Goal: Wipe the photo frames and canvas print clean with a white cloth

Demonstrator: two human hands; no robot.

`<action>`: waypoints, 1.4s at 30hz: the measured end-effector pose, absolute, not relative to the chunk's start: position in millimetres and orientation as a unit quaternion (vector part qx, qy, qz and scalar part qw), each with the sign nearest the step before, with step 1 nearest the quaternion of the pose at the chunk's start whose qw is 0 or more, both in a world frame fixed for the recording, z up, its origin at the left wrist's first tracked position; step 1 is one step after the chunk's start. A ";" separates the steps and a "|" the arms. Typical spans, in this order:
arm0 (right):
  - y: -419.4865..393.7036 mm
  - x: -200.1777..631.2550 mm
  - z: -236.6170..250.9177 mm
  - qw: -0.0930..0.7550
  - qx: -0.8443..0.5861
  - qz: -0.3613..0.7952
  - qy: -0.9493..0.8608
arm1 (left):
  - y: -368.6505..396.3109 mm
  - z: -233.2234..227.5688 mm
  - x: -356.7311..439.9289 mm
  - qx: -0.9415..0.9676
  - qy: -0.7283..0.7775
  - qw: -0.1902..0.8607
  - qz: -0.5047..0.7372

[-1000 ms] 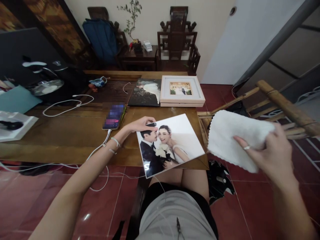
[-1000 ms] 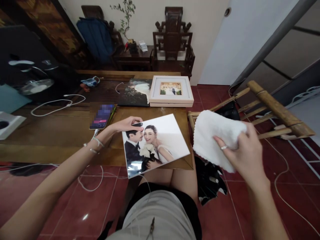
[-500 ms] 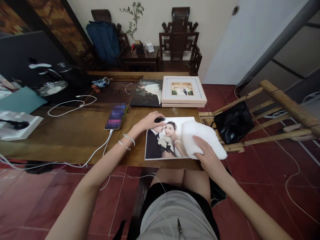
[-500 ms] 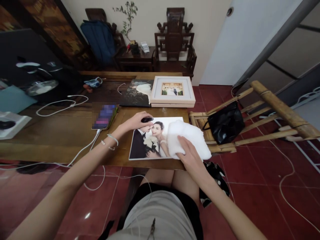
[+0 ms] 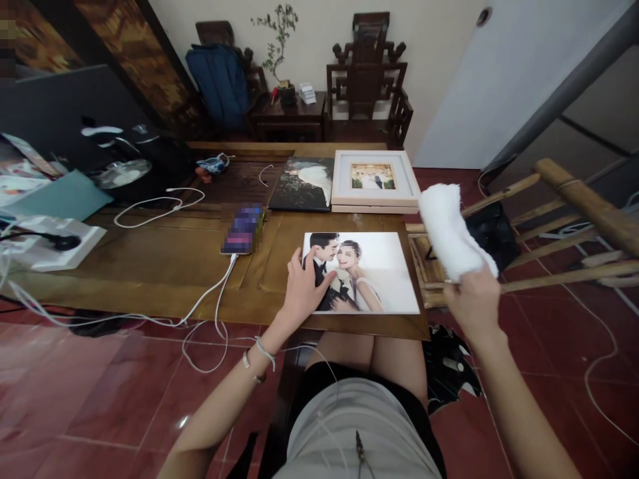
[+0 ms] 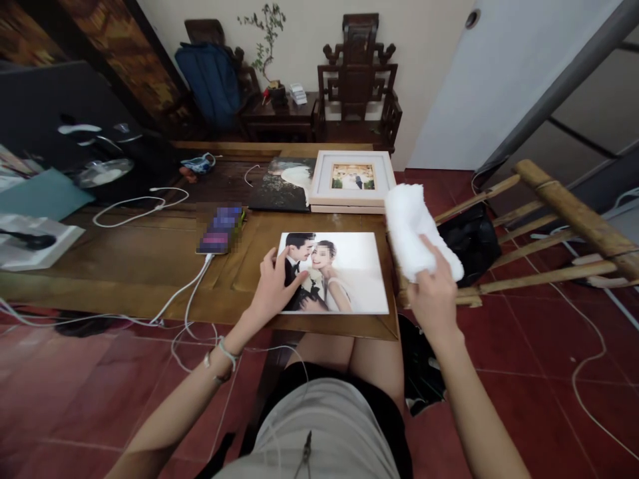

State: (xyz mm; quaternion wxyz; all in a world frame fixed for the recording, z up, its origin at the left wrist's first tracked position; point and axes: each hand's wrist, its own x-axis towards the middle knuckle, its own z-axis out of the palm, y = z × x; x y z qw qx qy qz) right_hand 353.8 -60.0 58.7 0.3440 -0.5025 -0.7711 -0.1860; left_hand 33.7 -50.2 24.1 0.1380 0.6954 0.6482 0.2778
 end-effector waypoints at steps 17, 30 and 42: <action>-89.2 285.8 52.5 0.146 -0.400 0.010 -0.905 | -42.6 17.4 13.8 0.751 0.574 0.097 0.313; -103.5 275.8 49.7 0.149 -0.372 0.009 -0.916 | -29.1 10.1 -5.3 0.776 0.509 0.175 0.329; -97.8 274.9 46.8 0.184 -0.367 0.013 -0.912 | -26.1 10.5 -2.8 0.757 0.522 0.180 0.349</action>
